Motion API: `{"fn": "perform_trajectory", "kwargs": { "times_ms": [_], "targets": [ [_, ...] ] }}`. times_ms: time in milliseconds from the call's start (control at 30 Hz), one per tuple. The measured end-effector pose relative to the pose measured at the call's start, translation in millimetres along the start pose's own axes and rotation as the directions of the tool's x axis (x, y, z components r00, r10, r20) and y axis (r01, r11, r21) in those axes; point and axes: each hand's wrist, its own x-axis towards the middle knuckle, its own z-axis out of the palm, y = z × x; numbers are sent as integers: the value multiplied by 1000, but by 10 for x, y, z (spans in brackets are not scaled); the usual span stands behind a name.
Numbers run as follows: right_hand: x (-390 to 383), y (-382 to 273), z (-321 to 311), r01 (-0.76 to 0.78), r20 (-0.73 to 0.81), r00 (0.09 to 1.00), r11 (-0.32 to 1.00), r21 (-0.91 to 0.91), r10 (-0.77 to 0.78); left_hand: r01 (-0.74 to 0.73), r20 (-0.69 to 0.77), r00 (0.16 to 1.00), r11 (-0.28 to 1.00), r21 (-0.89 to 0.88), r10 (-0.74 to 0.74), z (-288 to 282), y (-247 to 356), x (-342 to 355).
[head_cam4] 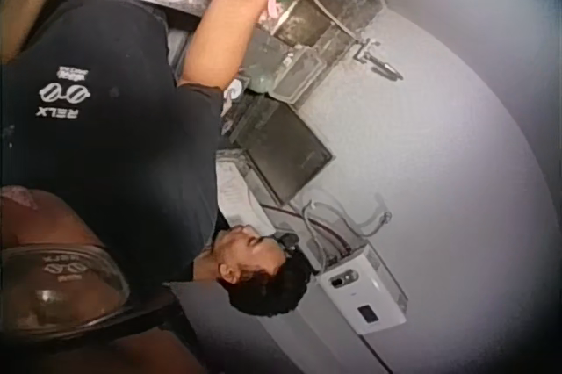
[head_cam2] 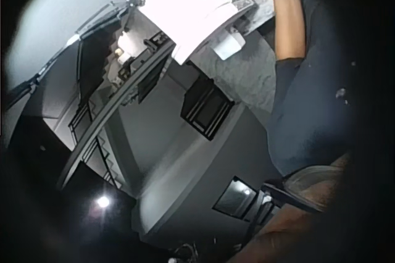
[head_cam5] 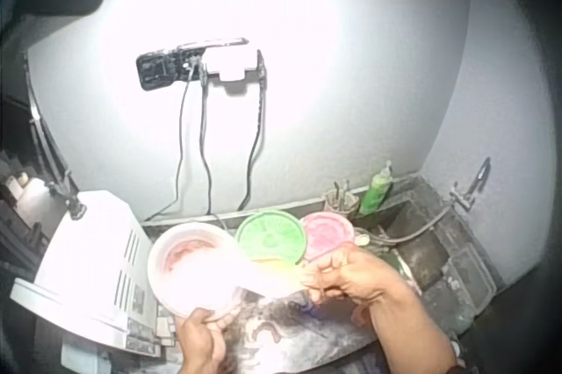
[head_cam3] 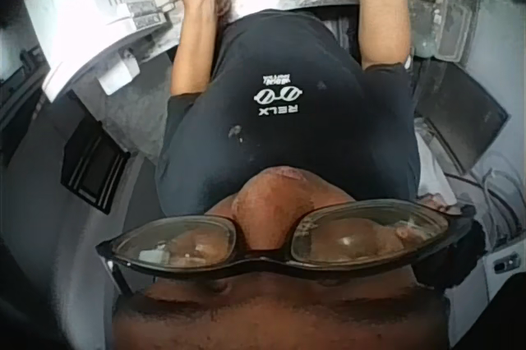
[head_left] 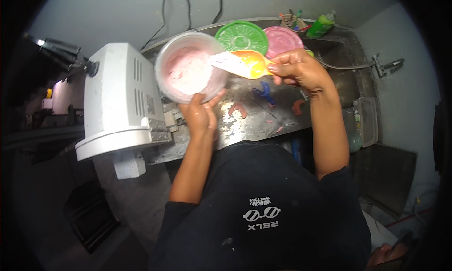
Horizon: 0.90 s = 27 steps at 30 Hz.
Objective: The person rinses a mixing bowl in a sink, then scoops pink powder from a container into the bowl, mixes it with water, and applies the resulting paste onto several dental trays one at a time.
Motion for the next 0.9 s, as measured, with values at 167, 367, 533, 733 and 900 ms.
{"fn": "perform_trajectory", "kwargs": {
  "times_ms": [167,367,533,733,900],
  "targets": [
    [-650,288,-973,-67,-283,956,996,54,79,35,-12,999,999,-37,-36,-193,169,249],
    [-887,862,-1864,-381,-650,743,901,-209,163,14,-35,999,999,-30,-15,-289,244,456],
    [-513,920,-1762,-806,-820,566,152,-572,-79,86,-21,996,992,-91,-88,-318,235,562],
    [-363,665,-1384,-745,-749,659,68,-663,-72,98,-34,995,995,-29,-99,-333,227,515],
    [-393,597,-1313,-708,-695,691,8,-706,-199,82,-44,996,996,-26,-83,-336,256,482]
  ]
}}
